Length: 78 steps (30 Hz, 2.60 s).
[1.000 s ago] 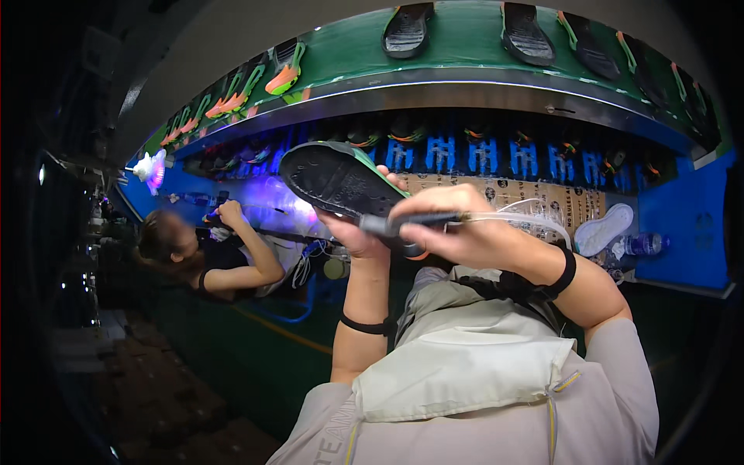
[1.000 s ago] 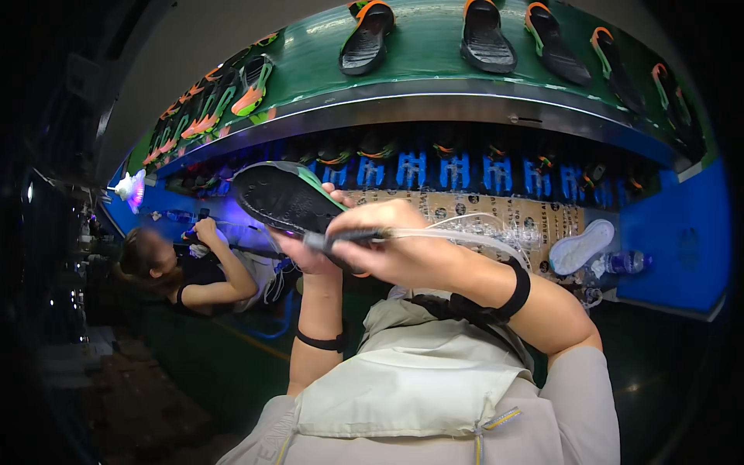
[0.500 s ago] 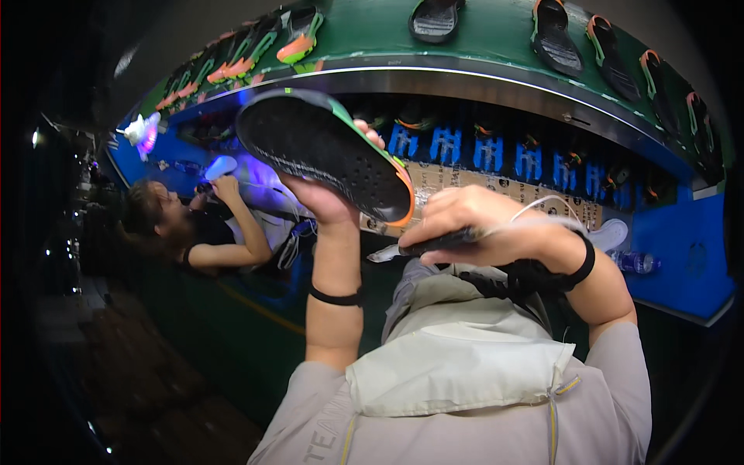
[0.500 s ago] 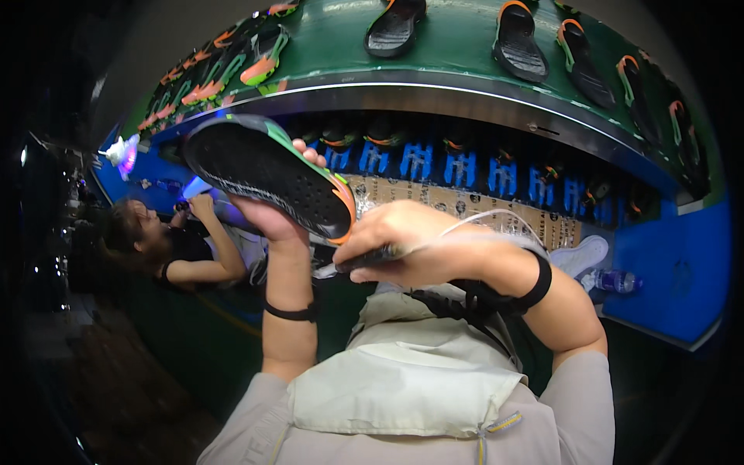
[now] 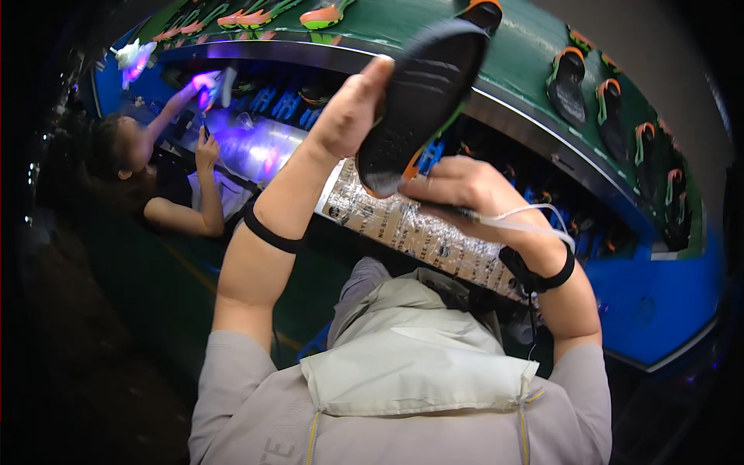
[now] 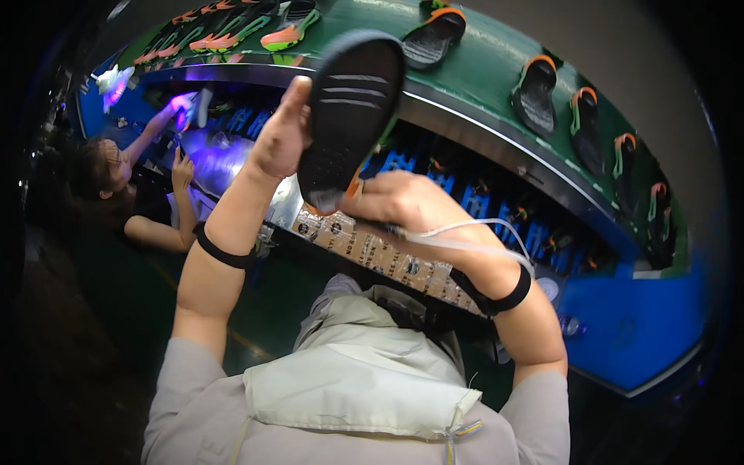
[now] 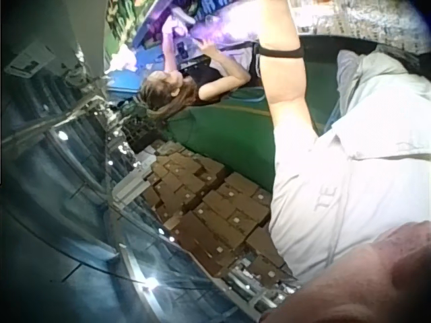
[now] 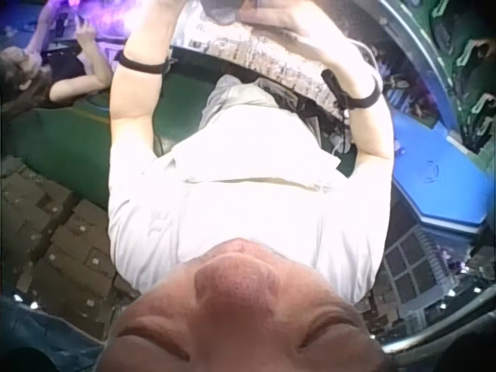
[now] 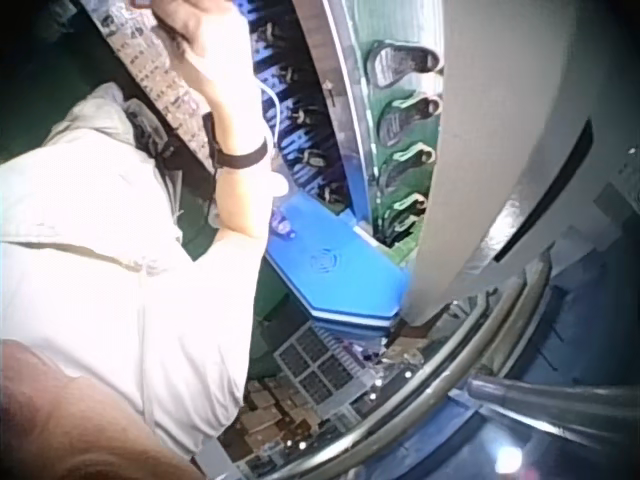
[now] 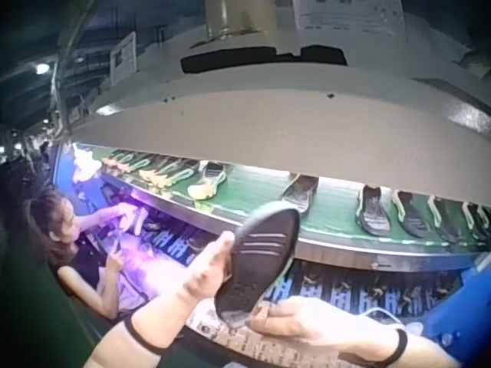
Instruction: Apply adhesive to shoe soles and place them on a conveyor belt in a factory setting.
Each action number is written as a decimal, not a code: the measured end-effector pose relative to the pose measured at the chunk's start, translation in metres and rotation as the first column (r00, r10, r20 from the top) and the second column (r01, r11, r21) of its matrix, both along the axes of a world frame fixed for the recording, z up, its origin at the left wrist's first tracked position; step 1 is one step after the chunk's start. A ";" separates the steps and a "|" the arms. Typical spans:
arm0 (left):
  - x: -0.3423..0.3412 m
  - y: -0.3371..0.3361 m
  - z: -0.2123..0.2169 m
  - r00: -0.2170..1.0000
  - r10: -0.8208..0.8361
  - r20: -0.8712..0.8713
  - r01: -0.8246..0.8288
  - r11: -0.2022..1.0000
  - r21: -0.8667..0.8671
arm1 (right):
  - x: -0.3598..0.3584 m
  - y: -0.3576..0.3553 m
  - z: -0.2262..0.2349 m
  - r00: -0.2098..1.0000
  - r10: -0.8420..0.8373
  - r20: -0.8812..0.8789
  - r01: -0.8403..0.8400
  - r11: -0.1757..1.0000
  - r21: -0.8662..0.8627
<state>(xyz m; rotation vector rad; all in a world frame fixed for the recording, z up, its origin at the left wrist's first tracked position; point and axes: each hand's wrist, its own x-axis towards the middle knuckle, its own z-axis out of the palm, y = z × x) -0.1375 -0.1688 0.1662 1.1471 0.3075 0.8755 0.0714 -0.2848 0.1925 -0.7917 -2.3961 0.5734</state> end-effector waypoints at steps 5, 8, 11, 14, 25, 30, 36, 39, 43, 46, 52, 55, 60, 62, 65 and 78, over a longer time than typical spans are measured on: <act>0.011 -0.002 0.017 0.882 0.046 -0.469 0.008 0.994 0.113 | 0.008 0.000 0.010 0.998 0.018 -0.068 -0.027 0.990 -0.140; 0.023 -0.003 0.030 0.812 0.016 -0.583 0.066 0.991 0.119 | 0.004 -0.001 0.009 0.998 0.037 0.059 -0.039 0.999 0.026; 0.033 -0.011 0.043 0.671 0.072 -0.738 0.130 0.968 0.213 | 0.010 -0.002 0.017 0.985 0.161 0.059 -0.160 0.987 -0.009; 0.038 -0.010 0.051 0.645 0.065 -0.762 0.191 0.951 0.243 | 0.009 -0.004 0.020 0.997 -0.025 0.066 0.022 0.998 0.050; 0.031 0.005 0.022 0.702 0.051 -0.711 0.148 0.965 0.216 | 0.013 0.001 -0.007 0.998 0.059 0.005 -0.058 0.992 -0.112; -0.025 0.008 -0.077 0.994 0.097 -0.047 -0.104 0.979 -0.173 | 0.029 -0.002 -0.019 0.963 -0.066 -0.262 -0.015 0.955 -0.296; -0.096 -0.060 -0.191 0.975 0.072 0.212 0.092 0.732 -0.675 | 0.063 -0.021 -0.082 0.682 -0.657 -0.320 0.301 0.652 -0.696; -0.112 -0.090 -0.260 0.977 -0.162 0.139 0.200 0.468 -0.861 | 0.060 -0.025 -0.110 0.578 -0.758 -0.303 0.288 0.536 -0.793; -0.075 -0.126 -0.306 0.957 -0.039 0.288 0.288 0.254 -0.923 | 0.049 -0.022 -0.131 0.544 -0.804 -0.238 0.295 0.449 -0.843; -0.039 -0.131 -0.290 0.975 -0.012 0.224 0.216 0.315 -0.924 | 0.045 -0.012 -0.139 0.569 -0.804 -0.170 0.343 0.420 -0.840; 0.021 -0.124 -0.223 0.930 0.258 0.262 0.118 0.467 -0.876 | 0.028 0.015 -0.124 0.566 -0.798 -0.208 0.434 0.503 -0.747; 0.040 -0.127 -0.191 0.936 0.242 0.257 0.100 0.517 -0.850 | 0.015 0.024 -0.110 0.545 -0.802 -0.243 0.532 0.555 -0.639; 0.054 -0.128 -0.159 0.925 0.245 0.289 0.110 0.555 -0.825 | 0.002 0.029 -0.107 0.497 -0.772 -0.396 0.678 0.630 -0.378; 0.052 -0.125 -0.160 0.942 0.278 0.188 -0.008 0.579 -0.816 | -0.002 0.022 -0.109 0.596 -0.683 -0.423 0.653 0.718 -0.239; 0.048 -0.118 -0.169 0.903 0.327 0.278 0.026 0.605 -0.796 | -0.004 0.006 -0.099 0.793 -0.541 -0.280 0.523 0.840 -0.143; 0.054 -0.129 -0.135 0.917 0.322 0.234 -0.034 0.650 -0.759 | 0.001 0.013 -0.064 0.606 -0.601 -0.521 0.653 0.750 -0.105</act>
